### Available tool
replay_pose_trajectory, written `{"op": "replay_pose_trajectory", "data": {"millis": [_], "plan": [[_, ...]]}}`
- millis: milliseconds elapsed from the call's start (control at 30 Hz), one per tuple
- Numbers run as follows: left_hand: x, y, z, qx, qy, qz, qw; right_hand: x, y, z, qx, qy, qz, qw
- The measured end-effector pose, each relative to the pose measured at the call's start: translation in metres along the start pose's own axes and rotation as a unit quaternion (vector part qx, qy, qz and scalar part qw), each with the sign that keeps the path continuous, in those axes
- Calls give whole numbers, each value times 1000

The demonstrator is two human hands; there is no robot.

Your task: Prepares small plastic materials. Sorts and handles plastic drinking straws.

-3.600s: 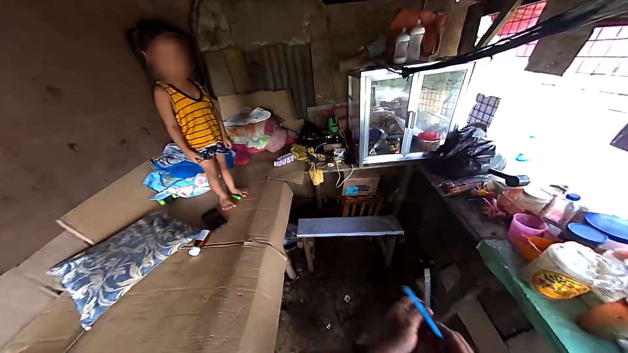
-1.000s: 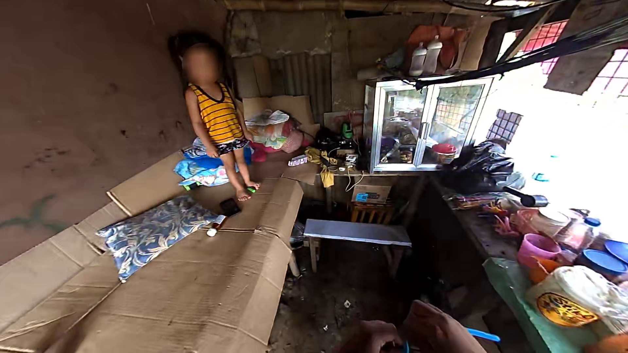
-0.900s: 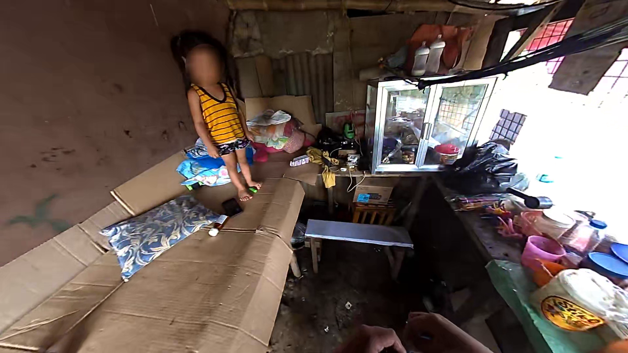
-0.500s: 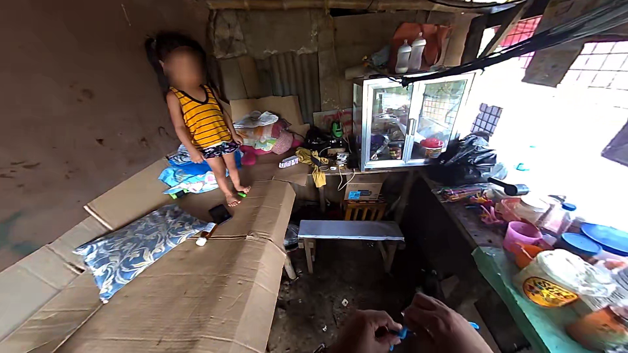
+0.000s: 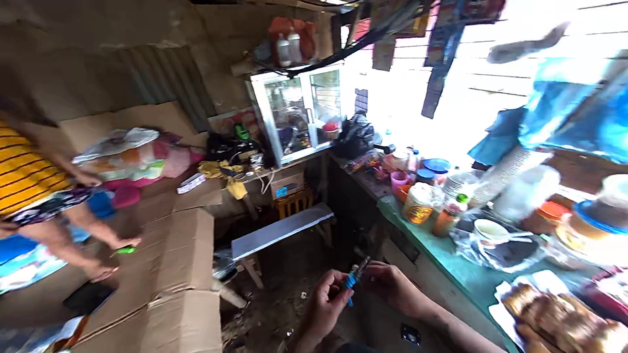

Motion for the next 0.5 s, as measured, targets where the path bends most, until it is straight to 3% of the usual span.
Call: {"op": "replay_pose_trajectory", "data": {"millis": [67, 267, 367, 500], "plan": [[-17, -1, -7, 28, -18, 47, 998, 5, -19, 8, 107, 50, 58, 991], [-64, 18, -41, 204, -161, 94, 961, 17, -69, 39, 265, 97, 36, 959], [-74, 35, -53, 225, -205, 112, 946, 28, -89, 53, 312, 109, 46, 943], [-82, 64, -58, 84, -182, -39, 979, 50, -106, 60, 365, 141, 70, 918]]}}
Point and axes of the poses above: each hand's wrist, its own x-axis away from the middle knuckle, its own z-axis out of the back of the hand, y = z × x, the point moved 10 cm from there along -x, towards the middle knuckle, and after that the axes turned 14 degrees about -x, right-handed, at the moved point
